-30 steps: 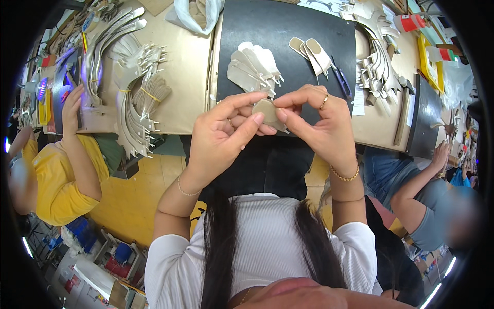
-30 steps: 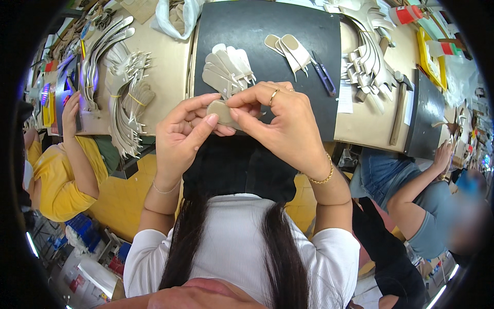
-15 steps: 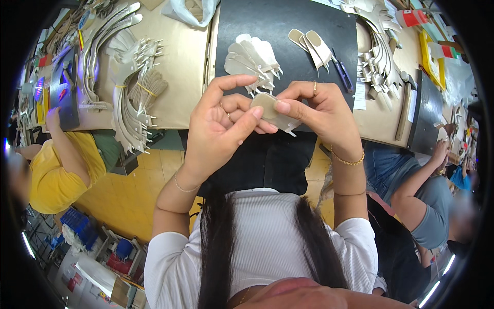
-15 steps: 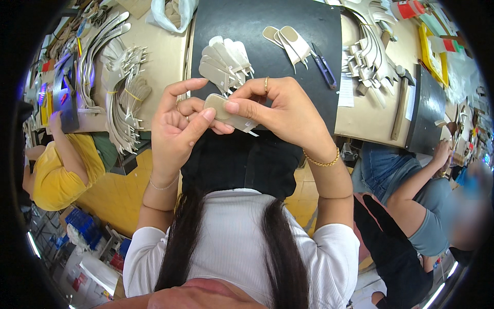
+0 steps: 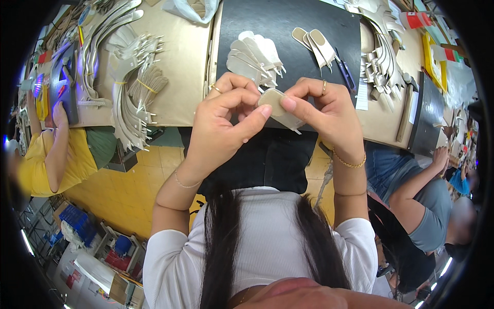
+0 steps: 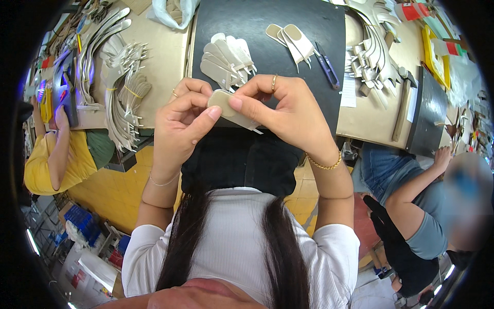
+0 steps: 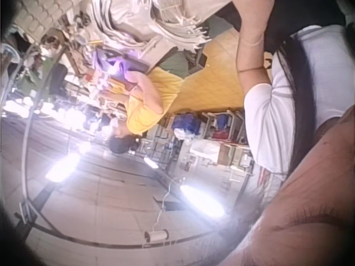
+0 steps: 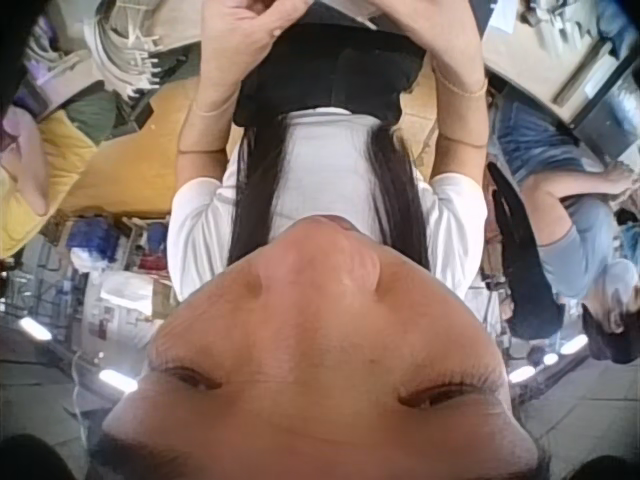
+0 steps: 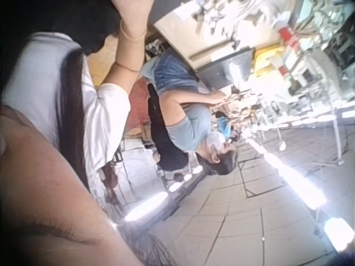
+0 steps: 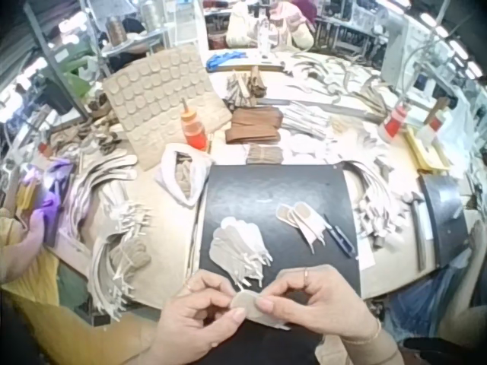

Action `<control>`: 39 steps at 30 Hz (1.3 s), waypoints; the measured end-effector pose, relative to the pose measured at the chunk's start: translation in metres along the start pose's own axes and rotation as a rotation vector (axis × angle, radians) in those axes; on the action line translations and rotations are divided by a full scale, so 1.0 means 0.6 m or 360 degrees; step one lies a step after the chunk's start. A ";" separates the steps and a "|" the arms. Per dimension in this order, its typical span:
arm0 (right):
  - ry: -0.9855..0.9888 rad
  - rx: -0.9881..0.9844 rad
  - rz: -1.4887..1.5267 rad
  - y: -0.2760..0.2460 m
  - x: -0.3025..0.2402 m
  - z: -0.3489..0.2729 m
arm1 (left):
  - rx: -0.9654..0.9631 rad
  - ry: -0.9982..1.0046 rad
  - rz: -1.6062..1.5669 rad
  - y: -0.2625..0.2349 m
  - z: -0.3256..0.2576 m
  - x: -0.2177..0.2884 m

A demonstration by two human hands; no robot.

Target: The person repeatedly picks small beige plastic pieces from a pile, aligns them with white plastic components, and presses them together by hand. She places each assembled unit on a black work surface and continues the cycle, occasionally adjusting the pile of finished units.

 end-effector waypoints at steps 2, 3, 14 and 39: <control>-0.0255 0.0031 -0.0092 0.004 -0.020 0.004 | 0.0043 0.0106 0.0202 -0.005 0.003 0.007; -0.0368 0.0053 -0.0126 0.004 -0.028 0.004 | 0.0039 0.0126 0.0238 -0.005 0.005 0.007; -0.0167 0.0605 -0.0521 -0.095 0.026 0.023 | 0.0233 0.0427 0.1033 -0.031 0.050 -0.006; -0.0998 0.0797 -0.2388 0.230 -0.186 0.579 | 0.0287 0.0396 0.1220 -0.065 0.073 -0.051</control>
Point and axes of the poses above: each hand's wrist, its own z-axis towards the middle knuckle, its own y-axis out of the palm, x = y × z, the point moved 10 cm from there along z, towards the middle knuckle, and after that the axes turned 1 degree about y, right-handed, at the moved point
